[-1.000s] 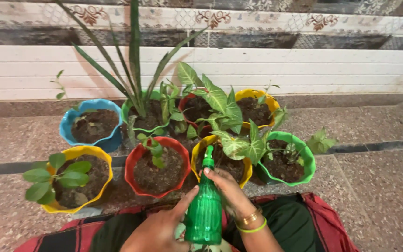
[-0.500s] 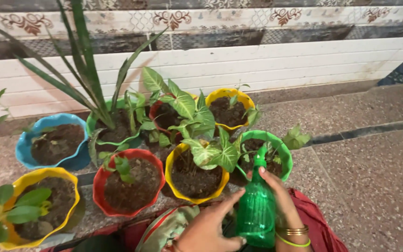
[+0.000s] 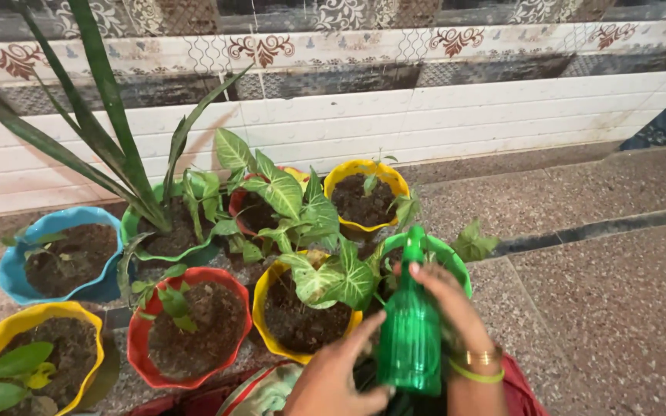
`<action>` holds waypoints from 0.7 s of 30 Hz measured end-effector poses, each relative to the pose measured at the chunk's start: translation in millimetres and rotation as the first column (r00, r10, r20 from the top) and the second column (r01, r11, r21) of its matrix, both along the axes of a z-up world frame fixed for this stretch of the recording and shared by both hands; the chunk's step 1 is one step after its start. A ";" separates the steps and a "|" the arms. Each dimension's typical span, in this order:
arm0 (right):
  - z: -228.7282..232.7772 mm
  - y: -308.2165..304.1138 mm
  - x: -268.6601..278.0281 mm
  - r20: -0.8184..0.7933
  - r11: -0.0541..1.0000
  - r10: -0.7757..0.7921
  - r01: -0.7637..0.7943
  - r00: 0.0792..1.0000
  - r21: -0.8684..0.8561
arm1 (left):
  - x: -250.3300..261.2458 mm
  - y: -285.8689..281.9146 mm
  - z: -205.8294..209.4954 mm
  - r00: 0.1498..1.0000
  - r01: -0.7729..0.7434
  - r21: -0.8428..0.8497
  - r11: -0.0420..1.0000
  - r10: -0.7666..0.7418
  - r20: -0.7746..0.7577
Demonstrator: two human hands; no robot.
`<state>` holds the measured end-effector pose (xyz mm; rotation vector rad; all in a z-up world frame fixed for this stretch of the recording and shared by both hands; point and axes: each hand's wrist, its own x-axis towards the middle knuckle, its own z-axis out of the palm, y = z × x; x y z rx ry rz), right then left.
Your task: The person waters several potted plants using a green spray bottle. They move the bottle from one pot to the next, spraying water onto the soil and leaves of each plant.
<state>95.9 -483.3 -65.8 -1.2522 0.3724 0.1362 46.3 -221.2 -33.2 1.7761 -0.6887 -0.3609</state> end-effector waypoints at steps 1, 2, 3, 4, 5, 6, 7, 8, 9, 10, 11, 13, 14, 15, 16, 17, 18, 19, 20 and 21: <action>12.1 -4.7 16.6 0.030 0.998 0.067 -0.067 0.997 0.005 | 4.1 -5.4 8.0 0.997 -0.068 0.018 0.997 0.068 0.020; 22.8 -9.7 32.9 0.061 0.991 0.133 -0.134 0.989 0.007 | 9.3 -14.8 16.0 0.990 -0.137 0.035 0.990 0.135 0.041; 30.3 -12.7 50.0 0.038 0.989 0.147 -0.146 0.988 -0.025 | 15.8 -25.2 24.1 0.978 -0.203 0.050 0.978 0.200 0.063; 34.8 -15.4 65.3 0.014 0.986 0.159 -0.158 0.987 -0.058 | 22.8 -35.3 31.8 0.963 -0.252 0.097 0.963 0.239 0.127; 36.8 -18.3 80.8 -0.042 0.982 0.187 -0.188 0.981 -0.028 | 29.9 -45.8 38.9 0.943 -0.301 0.139 0.944 0.272 0.194; 35.7 -18.4 98.7 -0.097 0.976 0.216 -0.217 0.972 0.003 | 35.9 -53.9 44.7 0.918 -0.350 0.177 0.920 0.299 0.261; 31.7 -18.6 112.4 -0.152 0.969 0.247 -0.244 0.957 0.035 | 41.6 -60.6 48.8 0.919 -0.362 0.245 0.899 0.300 0.257; 26.1 -19.0 122.8 -0.158 0.960 0.280 -0.280 0.947 0.028 | 47.1 -65.8 51.4 0.920 -0.372 0.312 0.874 0.300 0.254; 20.8 -19.4 131.7 -0.164 0.948 0.316 -0.317 0.934 0.021 | 50.2 -68.7 52.7 0.919 -0.382 0.377 0.844 0.304 0.251; 16.3 -21.8 135.4 -0.171 0.935 0.352 -0.354 0.920 0.014 | 51.0 -69.6 52.6 0.929 -0.359 0.392 0.847 0.284 0.238; 12.5 -23.4 136.0 -0.172 0.945 0.321 -0.327 0.931 -0.009 | 50.8 -68.8 51.5 0.938 -0.337 0.407 0.849 0.264 0.224; 10.8 -24.8 129.7 -0.173 0.960 0.261 -0.274 0.950 -0.054 | 46.0 -65.0 46.8 0.933 -0.341 0.372 0.863 0.264 0.244; 13.9 -23.8 125.1 -0.134 0.963 0.253 -0.263 0.958 -0.066 | 40.9 -62.1 43.7 0.918 -0.367 0.320 0.873 0.284 0.277; 18.9 -19.2 120.5 -0.094 0.965 0.244 -0.252 0.965 -0.076 | 36.5 -58.2 41.0 0.901 -0.390 0.269 0.881 0.305 0.308; 26.9 -13.1 115.7 -0.054 0.967 0.236 -0.240 0.970 -0.085 | 32.4 -53.5 38.8 0.874 -0.422 0.206 0.883 0.337 0.349; 37.8 -5.7 112.1 0.006 0.962 0.257 -0.255 0.966 -0.100 | 27.1 -46.9 37.3 0.844 -0.453 0.143 0.880 0.371 0.388; 50.8 2.1 109.1 0.066 0.956 0.278 -0.269 0.958 -0.114 | 22.2 -39.7 36.6 0.810 -0.479 0.078 0.874 0.406 0.424; 64.0 11.8 106.5 0.125 0.950 0.299 -0.284 0.946 -0.129 | 17.5 -31.2 36.5 0.755 -0.500 0.003 0.866 0.434 0.492; 76.6 22.7 104.4 0.138 0.939 0.332 -0.313 0.933 -0.146 | 13.2 -21.5 36.9 0.692 -0.513 -0.074 0.855 0.463 0.553; 88.1 34.7 102.5 0.148 0.926 0.364 -0.341 0.919 -0.162 | 9.4 -10.8 37.8 0.625 -0.518 -0.148 0.842 0.491 0.607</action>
